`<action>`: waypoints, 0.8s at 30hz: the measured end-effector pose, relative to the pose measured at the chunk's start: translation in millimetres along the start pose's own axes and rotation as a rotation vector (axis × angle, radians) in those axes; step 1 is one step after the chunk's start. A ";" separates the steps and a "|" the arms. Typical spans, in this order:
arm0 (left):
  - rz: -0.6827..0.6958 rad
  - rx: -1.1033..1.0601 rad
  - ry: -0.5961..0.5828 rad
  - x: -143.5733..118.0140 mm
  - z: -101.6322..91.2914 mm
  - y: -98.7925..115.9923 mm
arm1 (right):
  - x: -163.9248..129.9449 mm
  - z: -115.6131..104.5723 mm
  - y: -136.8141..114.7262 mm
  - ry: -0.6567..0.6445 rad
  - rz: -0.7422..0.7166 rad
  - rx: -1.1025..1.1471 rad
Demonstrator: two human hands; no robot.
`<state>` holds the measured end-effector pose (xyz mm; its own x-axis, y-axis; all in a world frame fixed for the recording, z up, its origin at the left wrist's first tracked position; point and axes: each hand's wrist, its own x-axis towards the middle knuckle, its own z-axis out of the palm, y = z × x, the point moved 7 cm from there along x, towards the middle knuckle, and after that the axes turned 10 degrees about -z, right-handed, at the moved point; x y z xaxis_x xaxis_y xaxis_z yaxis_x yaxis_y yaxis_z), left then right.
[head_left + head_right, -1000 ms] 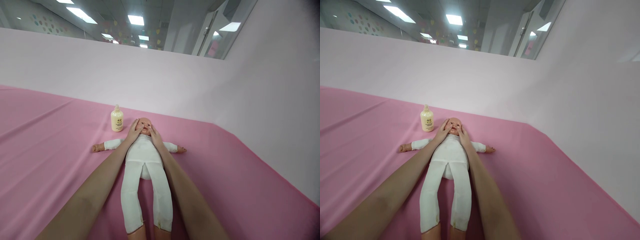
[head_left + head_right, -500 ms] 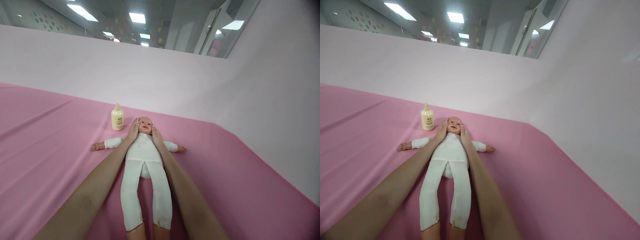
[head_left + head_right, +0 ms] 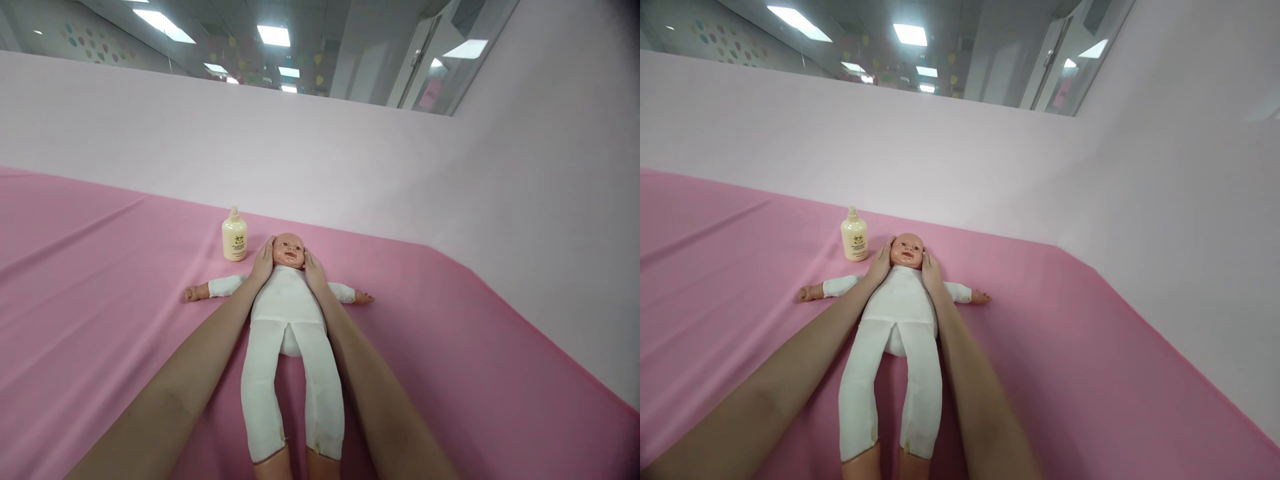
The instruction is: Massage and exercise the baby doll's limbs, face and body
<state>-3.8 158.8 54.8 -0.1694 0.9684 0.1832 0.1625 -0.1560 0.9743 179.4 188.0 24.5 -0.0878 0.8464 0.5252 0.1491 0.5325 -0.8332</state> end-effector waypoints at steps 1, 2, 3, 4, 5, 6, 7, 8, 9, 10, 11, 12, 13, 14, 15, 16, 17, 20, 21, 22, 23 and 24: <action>-0.012 -0.001 -0.004 -0.4 0.3 -0.4 | -0.2 -0.2 0.5 0.006 0.013 0.006; -0.022 0.000 -0.009 -0.9 0.8 -0.6 | -0.7 -0.2 0.6 0.011 0.027 0.012; -0.030 0.005 -0.014 -1.4 1.4 -0.5 | -1.4 0.0 -0.1 0.012 0.038 0.019; -0.034 0.013 -0.019 -2.1 2.2 0.0 | -2.2 0.4 -1.9 0.010 0.041 0.026; -0.032 0.022 -0.025 -2.7 3.1 0.9 | -3.1 0.7 -4.4 0.010 0.042 0.034; -0.029 0.033 -0.030 -3.3 4.1 2.0 | -4.1 0.8 -7.3 0.011 0.044 0.040; -0.024 0.042 -0.034 -3.9 5.2 3.2 | -5.2 0.7 -10.6 0.013 0.046 0.045; -0.019 0.053 -0.038 -4.5 6.3 4.3 | -6.4 0.9 -14.4 0.011 0.046 0.048; -0.013 0.063 -0.040 -5.1 7.4 5.2 | -7.4 1.4 -18.6 0.003 0.044 0.052; -0.007 0.072 -0.038 -5.5 8.3 5.9 | -8.3 2.6 -23.0 -0.014 0.039 0.059; -0.002 0.079 -0.032 -5.8 8.7 6.2 | -9.0 4.3 -27.4 -0.038 0.033 0.068; 0.001 0.085 -0.024 -5.8 8.9 5.9 | -9.6 6.2 -31.1 -0.064 0.033 0.072; 0.004 0.092 -0.013 -5.5 8.8 5.2 | -10.2 7.5 -33.6 -0.082 0.043 0.066; 0.008 0.099 -0.002 -4.9 8.6 4.1 | -10.8 8.2 -34.5 -0.094 0.064 0.048; 0.017 0.104 0.004 -4.1 8.4 3.0 | -11.4 8.0 -34.2 -0.096 0.093 0.019; 0.032 0.108 0.004 -3.1 8.6 2.1 | -12.0 7.4 -33.2 -0.093 0.125 -0.014; 0.051 0.111 0.001 -2.1 8.8 1.4 | -12.5 6.6 -32.1 -0.088 0.150 -0.045; 0.116 0.120 -0.014 0.3 9.6 0.7 | -13.3 6.5 -30.8 -0.092 0.172 -0.074; 0.129 0.127 -0.015 0.8 9.6 0.7 | -13.4 6.8 -31.2 -0.096 0.166 -0.069; 0.139 0.136 -0.016 1.0 9.6 1.1 | -13.4 7.5 -32.0 -0.103 0.154 -0.060; 0.150 0.145 -0.018 0.7 9.8 1.9 | -13.4 8.2 -33.2 -0.111 0.138 -0.050; 0.161 0.153 -0.023 0.1 10.1 3.3 | -13.3 9.1 -35.0 -0.122 0.117 -0.037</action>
<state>6.5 160.3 56.7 -0.1075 0.9377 0.3305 0.3312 -0.2797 0.9012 166.3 158.1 45.1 -0.1865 0.8982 0.3982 0.2009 0.4316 -0.8794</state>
